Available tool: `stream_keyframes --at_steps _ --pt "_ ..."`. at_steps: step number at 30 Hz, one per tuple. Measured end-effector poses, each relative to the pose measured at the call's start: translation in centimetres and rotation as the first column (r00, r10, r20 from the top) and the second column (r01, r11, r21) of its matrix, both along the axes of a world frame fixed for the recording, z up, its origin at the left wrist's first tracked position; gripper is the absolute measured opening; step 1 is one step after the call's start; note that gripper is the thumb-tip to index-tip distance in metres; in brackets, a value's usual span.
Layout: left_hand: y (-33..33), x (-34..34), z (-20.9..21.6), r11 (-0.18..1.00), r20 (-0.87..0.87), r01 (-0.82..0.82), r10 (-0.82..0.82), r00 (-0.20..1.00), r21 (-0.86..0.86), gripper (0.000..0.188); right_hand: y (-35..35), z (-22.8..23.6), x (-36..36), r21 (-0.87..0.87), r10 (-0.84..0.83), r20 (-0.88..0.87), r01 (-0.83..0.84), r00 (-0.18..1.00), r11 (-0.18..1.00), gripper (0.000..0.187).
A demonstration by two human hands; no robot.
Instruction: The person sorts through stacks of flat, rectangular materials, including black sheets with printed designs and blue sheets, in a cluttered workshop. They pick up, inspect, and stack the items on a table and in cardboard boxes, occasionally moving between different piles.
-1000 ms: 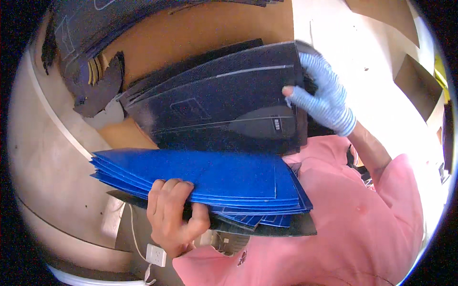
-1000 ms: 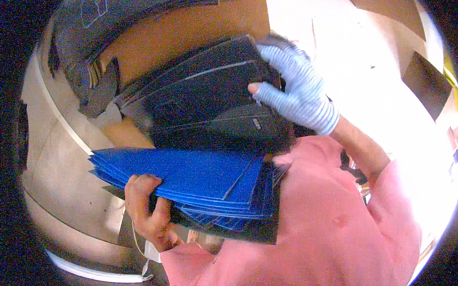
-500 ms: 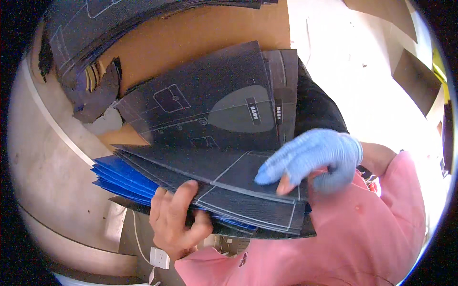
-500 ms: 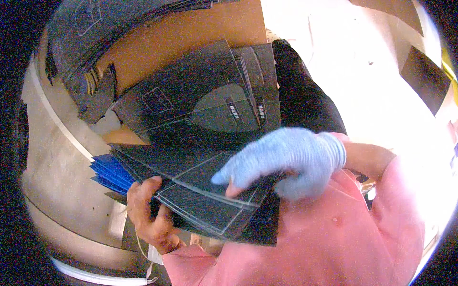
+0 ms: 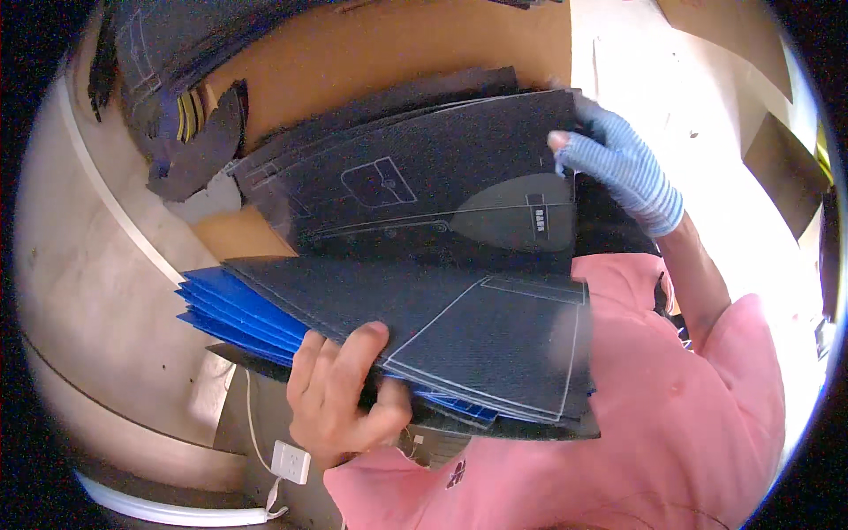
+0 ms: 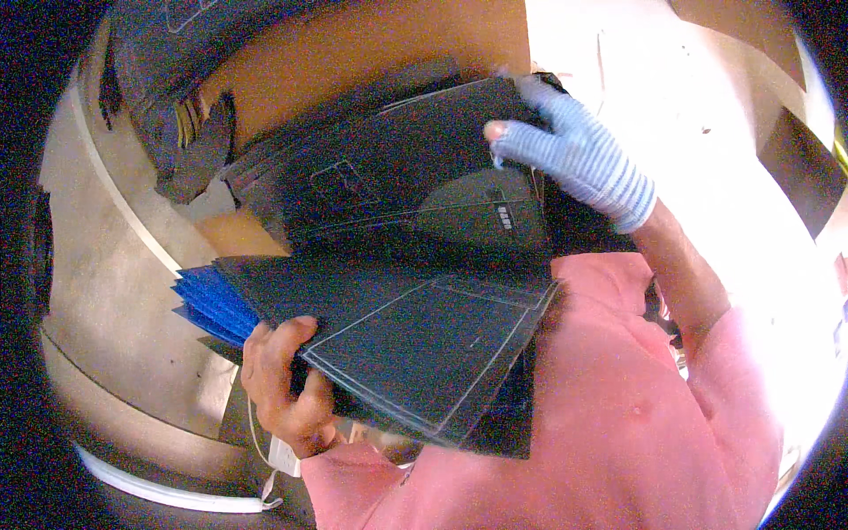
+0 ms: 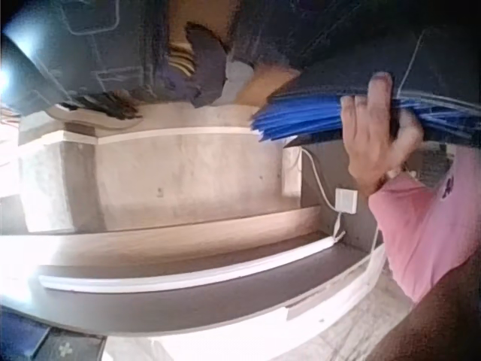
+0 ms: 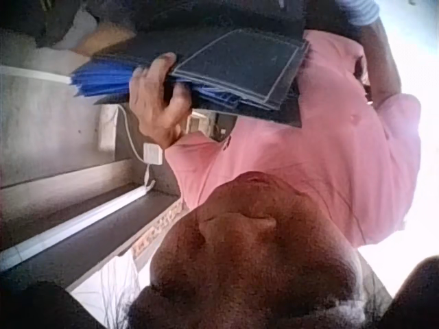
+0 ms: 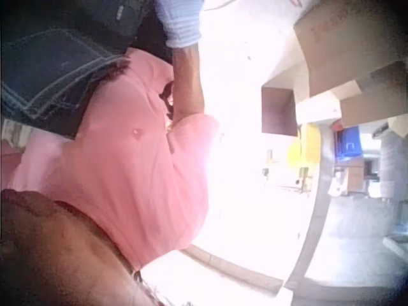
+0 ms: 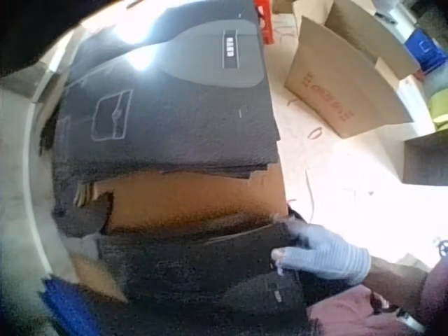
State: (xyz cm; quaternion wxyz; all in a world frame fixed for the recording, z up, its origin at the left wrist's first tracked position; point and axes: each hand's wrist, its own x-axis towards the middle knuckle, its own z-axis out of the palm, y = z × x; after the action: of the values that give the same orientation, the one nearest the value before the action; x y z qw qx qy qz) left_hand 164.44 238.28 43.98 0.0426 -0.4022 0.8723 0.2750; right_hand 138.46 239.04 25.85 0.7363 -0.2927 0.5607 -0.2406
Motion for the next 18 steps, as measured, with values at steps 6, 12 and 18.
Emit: stream_keyframes --at_steps 6,12,18 --pt "-0.2 -0.6 0.4 0.999 0.019 -0.019 0.018 1.000 0.030 0.024 0.8 0.2 0.5 -0.276 0.120 -0.316 -0.212 0.941 0.937 0.055" --pt "0.7 -0.4 0.4 0.997 0.016 -0.079 0.079 0.997 0.002 0.024 2.5 0.6 1.0 -0.271 0.034 -0.216 -0.094 0.976 0.958 0.058" --pt "-0.1 -0.4 0.3 0.999 0.030 -0.045 0.044 0.999 0.031 0.025 3.0 3.4 0.9 -0.169 0.337 0.171 -0.310 0.926 0.936 0.045"
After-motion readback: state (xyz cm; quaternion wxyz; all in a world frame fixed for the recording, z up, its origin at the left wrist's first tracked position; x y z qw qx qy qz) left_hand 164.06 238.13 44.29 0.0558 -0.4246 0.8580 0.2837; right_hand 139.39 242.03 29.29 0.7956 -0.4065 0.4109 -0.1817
